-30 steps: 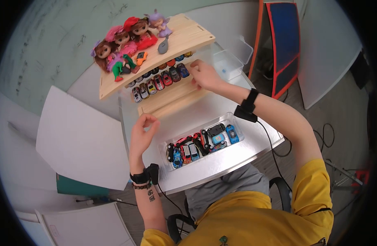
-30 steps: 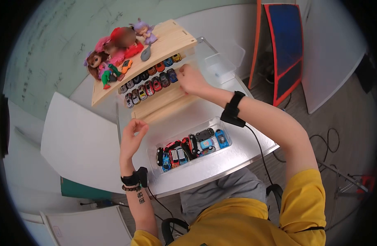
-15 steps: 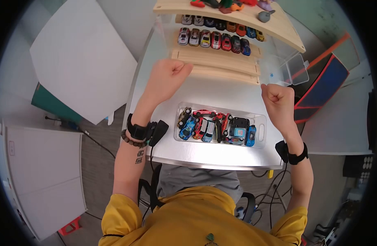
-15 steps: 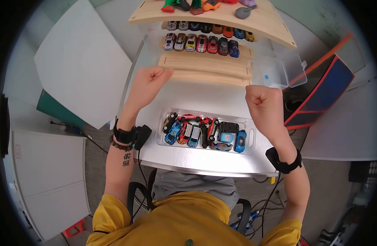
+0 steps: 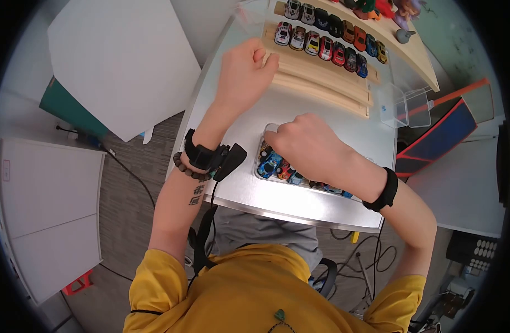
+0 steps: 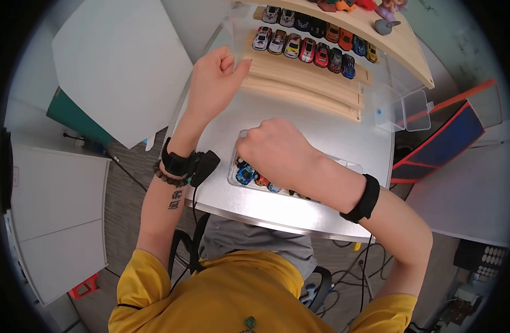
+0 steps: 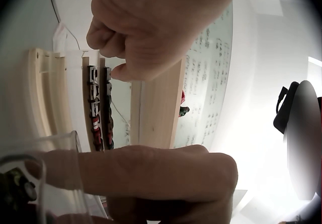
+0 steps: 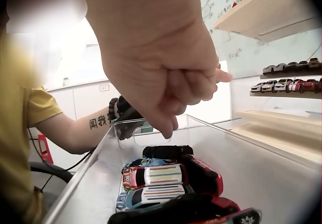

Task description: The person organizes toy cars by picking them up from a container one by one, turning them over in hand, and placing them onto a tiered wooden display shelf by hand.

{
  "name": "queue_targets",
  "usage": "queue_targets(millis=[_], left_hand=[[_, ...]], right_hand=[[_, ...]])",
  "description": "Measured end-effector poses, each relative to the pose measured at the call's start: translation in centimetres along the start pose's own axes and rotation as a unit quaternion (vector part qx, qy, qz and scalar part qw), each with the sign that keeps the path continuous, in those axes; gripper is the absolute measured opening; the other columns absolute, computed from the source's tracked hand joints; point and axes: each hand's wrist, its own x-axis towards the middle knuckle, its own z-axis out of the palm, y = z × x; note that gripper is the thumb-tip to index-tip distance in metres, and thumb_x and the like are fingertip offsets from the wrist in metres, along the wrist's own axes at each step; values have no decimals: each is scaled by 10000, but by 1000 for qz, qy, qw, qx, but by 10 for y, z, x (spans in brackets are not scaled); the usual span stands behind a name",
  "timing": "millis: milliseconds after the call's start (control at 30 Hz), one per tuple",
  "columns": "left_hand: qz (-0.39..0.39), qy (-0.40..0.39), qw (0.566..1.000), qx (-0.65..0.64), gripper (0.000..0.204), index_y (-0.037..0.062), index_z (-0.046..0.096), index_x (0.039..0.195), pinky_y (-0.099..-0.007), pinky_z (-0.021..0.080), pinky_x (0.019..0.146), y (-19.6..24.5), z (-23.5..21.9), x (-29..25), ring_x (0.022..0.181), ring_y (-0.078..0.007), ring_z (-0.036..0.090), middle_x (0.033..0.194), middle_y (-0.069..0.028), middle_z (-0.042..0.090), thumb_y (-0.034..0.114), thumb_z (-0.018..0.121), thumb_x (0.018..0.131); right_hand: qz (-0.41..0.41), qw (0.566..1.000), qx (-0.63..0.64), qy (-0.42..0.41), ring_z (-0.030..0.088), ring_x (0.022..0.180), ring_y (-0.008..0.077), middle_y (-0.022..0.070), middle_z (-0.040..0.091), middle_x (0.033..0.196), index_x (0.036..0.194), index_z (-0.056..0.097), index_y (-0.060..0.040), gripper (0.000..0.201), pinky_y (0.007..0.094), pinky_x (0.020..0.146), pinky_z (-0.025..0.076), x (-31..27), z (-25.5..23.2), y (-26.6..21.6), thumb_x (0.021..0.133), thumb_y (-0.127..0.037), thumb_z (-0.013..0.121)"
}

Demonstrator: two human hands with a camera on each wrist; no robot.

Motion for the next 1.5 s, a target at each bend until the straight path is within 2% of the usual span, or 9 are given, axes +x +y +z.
queue_targets(millis=[467, 667, 867, 967, 1033, 1067, 1133, 1267, 1500], left_hand=[[11, -6, 1000, -3, 444, 58, 338, 719, -321, 329, 518, -2, 3, -1, 578, -131, 330, 601, -8, 322, 56, 762, 852], [18, 49, 998, -40, 428, 59, 338, 729, -299, 371, 524, -6, 5, 0, 581, -94, 387, 603, -9, 339, -3, 751, 821], [1, 2, 996, -84, 426, 94, 339, 757, -251, 379, 546, 0, 1, 0, 591, -61, 394, 604, 41, 331, -53, 735, 808], [3, -93, 986, -137, 370, 87, 405, 814, -225, 431, 616, 3, -2, -3, 647, -48, 451, 677, 59, 395, -55, 746, 824], [-27, -228, 913, -338, 285, 39, 586, 1057, -256, 508, 804, 4, 2, -6, 858, -81, 591, 909, 5, 594, -26, 771, 850], [-11, -235, 912, -335, 285, 39, 586, 1057, -256, 508, 804, 11, -1, -7, 858, -81, 591, 909, 5, 594, -26, 771, 850], [-60, -352, 841, -406, 644, 8, 525, 1445, -332, 492, 1023, 26, -2, -8, 1167, -152, 608, 1302, -72, 621, 19, 803, 865], [5, -386, 826, -412, 870, -23, 378, 1579, -399, 452, 1110, 27, 8, -17, 1327, -218, 554, 1522, -113, 506, 68, 847, 853], [5, -356, 857, -373, 821, -1, 467, 1535, -367, 497, 1048, 27, 12, -20, 1271, -193, 587, 1475, -105, 565, 39, 873, 822]], right_hand=[[7, 997, -66, -36, 744, 710, 267, 102, 730, 784, 724, 713, -75, 68, 357, 619, 565, 3, 15, -15, 694, -72, 775], [-18, 997, -67, -28, 744, 707, 273, 102, 734, 787, 708, 709, -88, 50, 373, 614, 563, 2, 14, -9, 704, -68, 754], [-52, 995, -78, 39, 721, 687, 265, 81, 691, 738, 818, 678, -49, 136, 369, 597, 549, -19, -15, -1, 722, -108, 755], [-41, 986, -41, 156, 670, 649, 267, 66, 618, 715, 907, 683, -41, 159, 396, 547, 494, -40, -37, 15, 760, -64, 740], [27, 970, -9, 243, 670, 690, 276, 79, 627, 771, 927, 693, -52, 196, 406, 573, 505, -54, -54, 28, 748, -73, 769], [43, 959, 15, 278, 652, 670, 281, 74, 615, 767, 980, 725, -67, 216, 403, 572, 494, -59, -54, 38, 769, -61, 773], [58, 948, 15, 313, 649, 667, 276, 72, 612, 764, 981, 734, -67, 219, 400, 573, 494, -66, -53, 56, 768, -61, 782], [73, 931, 70, 349, 654, 685, 273, 74, 627, 792, 983, 755, -66, 227, 387, 596, 511, -70, -50, 69, 763, -63, 808], [59, 924, 128, 356, 673, 792, 297, 92, 650, 848, 981, 749, -60, 215, 414, 694, 539, -71, -45, 66, 771, -52, 798]])
